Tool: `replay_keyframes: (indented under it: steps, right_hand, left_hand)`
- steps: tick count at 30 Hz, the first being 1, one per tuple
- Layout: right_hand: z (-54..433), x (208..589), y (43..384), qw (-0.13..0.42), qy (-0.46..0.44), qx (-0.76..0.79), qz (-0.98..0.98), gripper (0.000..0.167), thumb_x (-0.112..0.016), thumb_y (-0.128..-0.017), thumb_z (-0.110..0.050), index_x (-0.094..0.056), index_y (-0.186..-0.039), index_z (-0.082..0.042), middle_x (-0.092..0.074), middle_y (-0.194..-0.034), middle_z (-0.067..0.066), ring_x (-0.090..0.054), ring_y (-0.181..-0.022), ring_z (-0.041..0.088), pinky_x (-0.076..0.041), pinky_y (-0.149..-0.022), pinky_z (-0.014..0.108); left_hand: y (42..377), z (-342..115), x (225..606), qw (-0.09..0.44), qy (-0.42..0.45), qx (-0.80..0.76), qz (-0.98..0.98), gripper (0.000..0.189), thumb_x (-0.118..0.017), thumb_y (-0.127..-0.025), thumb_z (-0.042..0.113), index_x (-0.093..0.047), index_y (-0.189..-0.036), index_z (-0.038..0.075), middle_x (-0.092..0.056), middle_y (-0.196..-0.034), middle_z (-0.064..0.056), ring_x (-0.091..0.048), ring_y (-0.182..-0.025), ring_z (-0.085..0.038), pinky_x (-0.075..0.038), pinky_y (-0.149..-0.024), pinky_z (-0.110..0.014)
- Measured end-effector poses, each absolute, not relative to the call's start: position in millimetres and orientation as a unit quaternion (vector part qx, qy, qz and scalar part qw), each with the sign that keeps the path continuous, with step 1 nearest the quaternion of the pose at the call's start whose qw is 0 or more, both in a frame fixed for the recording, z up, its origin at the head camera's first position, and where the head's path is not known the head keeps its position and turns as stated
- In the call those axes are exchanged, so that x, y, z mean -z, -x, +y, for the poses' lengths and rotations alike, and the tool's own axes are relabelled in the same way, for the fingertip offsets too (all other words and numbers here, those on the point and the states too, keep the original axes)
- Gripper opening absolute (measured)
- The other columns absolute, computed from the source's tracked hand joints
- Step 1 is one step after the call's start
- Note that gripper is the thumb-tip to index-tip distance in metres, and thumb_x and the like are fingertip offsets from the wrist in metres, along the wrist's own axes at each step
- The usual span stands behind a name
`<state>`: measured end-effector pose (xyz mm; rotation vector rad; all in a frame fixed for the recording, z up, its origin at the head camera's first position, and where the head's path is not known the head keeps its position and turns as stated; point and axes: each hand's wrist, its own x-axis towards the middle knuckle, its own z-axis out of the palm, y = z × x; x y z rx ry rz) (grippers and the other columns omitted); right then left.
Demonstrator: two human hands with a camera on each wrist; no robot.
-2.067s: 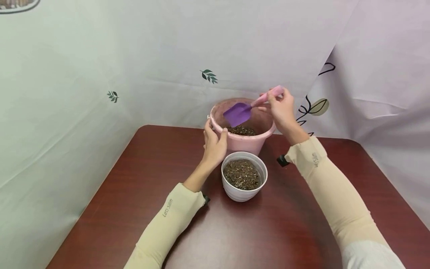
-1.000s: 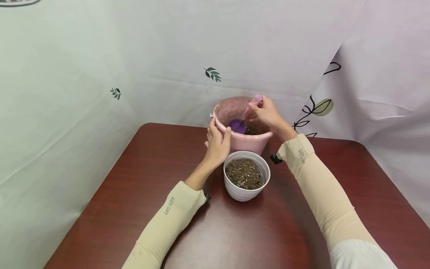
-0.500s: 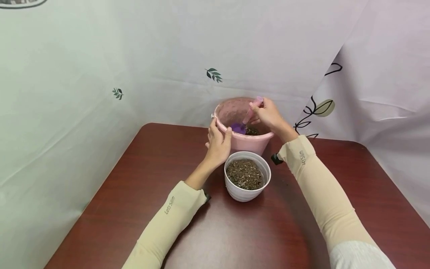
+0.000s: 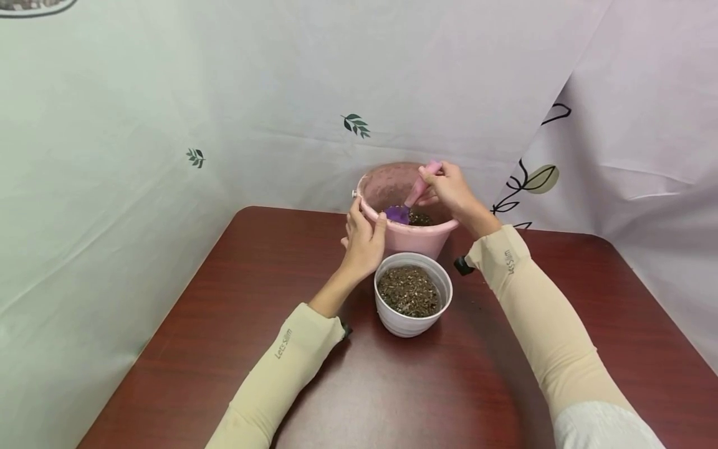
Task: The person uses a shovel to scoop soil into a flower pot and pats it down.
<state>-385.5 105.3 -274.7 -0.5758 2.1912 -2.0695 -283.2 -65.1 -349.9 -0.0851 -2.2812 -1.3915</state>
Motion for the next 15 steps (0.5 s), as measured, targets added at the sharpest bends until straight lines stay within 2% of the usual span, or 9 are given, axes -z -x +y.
replay_keyframes:
  steps: [5, 10, 15]
  right_hand:
    - [105.0, 273.6, 384.7, 0.033, 0.173, 0.692, 0.7, 0.02, -0.053, -0.103, -0.014, -0.049, -0.088, 0.0, -0.069, -0.068, 0.01, -0.069, -0.058, 0.023, -0.058, -0.058, 0.035]
    - [105.6, 272.9, 385.4, 0.012, 0.153, 0.713, 0.685, 0.025, -0.051, -0.104, -0.015, -0.046, -0.084, 0.0, -0.068, -0.063, 0.011, -0.069, -0.054, 0.024, -0.057, -0.053, 0.033]
    - [108.5, 271.1, 386.1, 0.023, 0.129, 0.716, 0.686, 0.022, -0.052, -0.104, -0.016, -0.048, -0.09, 0.0, -0.067, -0.062, 0.011, -0.068, -0.052, 0.023, -0.055, -0.049, 0.032]
  left_hand:
    - [283.6, -66.6, 350.6, 0.238, 0.032, 0.5, -0.832, 0.065, -0.041, -0.104, 0.036, -0.012, -0.153, 0.005, -0.025, -0.152, -0.026, -0.027, -0.139, -0.041, -0.019, -0.1, -0.065]
    - [283.5, -66.5, 350.6, 0.243, 0.033, 0.493, -0.835, 0.066, -0.042, -0.103, 0.036, -0.012, -0.152, 0.004, -0.026, -0.151, -0.026, -0.028, -0.138, -0.042, -0.019, -0.1, -0.065]
    - [283.4, -64.2, 351.3, 0.252, 0.028, 0.487, -0.836, 0.066, -0.044, -0.103, 0.036, -0.014, -0.152, 0.004, -0.029, -0.15, -0.026, -0.031, -0.137, -0.042, -0.019, -0.1, -0.065]
